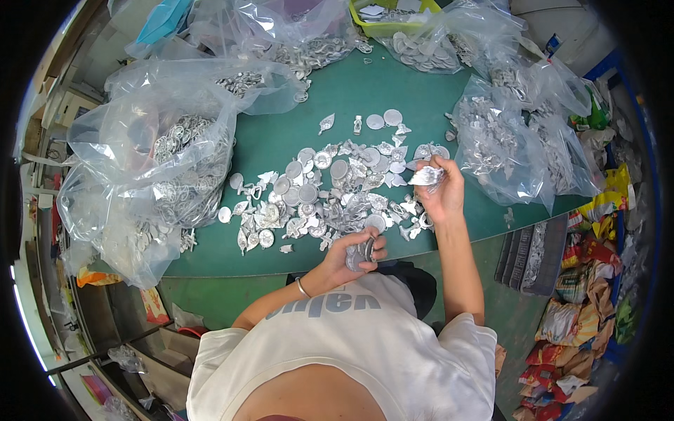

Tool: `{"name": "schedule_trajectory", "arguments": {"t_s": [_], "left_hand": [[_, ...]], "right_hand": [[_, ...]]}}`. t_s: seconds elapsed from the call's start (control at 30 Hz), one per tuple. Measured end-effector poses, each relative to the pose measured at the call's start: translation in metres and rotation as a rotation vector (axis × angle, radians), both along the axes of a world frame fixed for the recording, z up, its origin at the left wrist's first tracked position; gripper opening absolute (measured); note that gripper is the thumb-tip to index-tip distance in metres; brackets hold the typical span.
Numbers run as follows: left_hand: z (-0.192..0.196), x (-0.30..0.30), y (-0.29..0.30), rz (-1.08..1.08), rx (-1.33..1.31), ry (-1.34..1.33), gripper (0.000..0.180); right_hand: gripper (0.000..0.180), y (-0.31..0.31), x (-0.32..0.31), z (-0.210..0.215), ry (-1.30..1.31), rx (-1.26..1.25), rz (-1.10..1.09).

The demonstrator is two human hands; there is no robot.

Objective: The person sorts small metal charms by hand on a green table, picking them up from a pile and gathering them into their hand.

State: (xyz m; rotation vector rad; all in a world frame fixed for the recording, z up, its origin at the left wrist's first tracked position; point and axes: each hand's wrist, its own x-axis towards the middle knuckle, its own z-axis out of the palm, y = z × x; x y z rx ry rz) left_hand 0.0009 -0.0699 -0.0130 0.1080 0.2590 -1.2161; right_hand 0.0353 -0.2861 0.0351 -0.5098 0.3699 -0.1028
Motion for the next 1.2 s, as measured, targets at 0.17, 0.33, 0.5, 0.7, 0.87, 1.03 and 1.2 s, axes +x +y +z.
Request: {"name": "schedule_trajectory", "arguments": {"t_s": [0.17, 0.33, 0.5, 0.7, 0.87, 1.03, 1.2], "left_hand": [[0.0, 0.0, 0.0, 0.001, -0.006, 0.002, 0.01], [-0.001, -0.001, -0.001, -0.009, 0.018, 0.001, 0.013], [0.0, -0.001, 0.001, 0.002, 0.019, 0.015, 0.011], [0.0, -0.002, 0.0, 0.002, 0.007, 0.013, 0.01], [-0.001, -0.003, 0.0, 0.01, 0.009, 0.005, 0.012], [0.0, -0.001, 0.001, -0.003, 0.018, 0.003, 0.011], [-0.001, -0.001, 0.002, 0.006, 0.001, 0.001, 0.011]], "right_hand": [[0.011, 0.009, -0.003, -0.01, 0.201, -0.489, 0.374], [0.018, 0.042, -0.009, -0.022, 0.069, -1.815, 0.458], [0.013, 0.03, -0.001, -0.019, -0.016, -1.547, 0.601], [0.015, 0.002, 0.006, -0.002, -0.07, -0.334, 0.416], [0.034, 0.018, 0.015, -0.009, 0.022, -0.905, 0.472], [0.032, 0.039, 0.016, -0.022, -0.1, -1.99, 0.331], [0.022, 0.022, 0.019, -0.015, -0.076, -1.306, 0.343]]}}
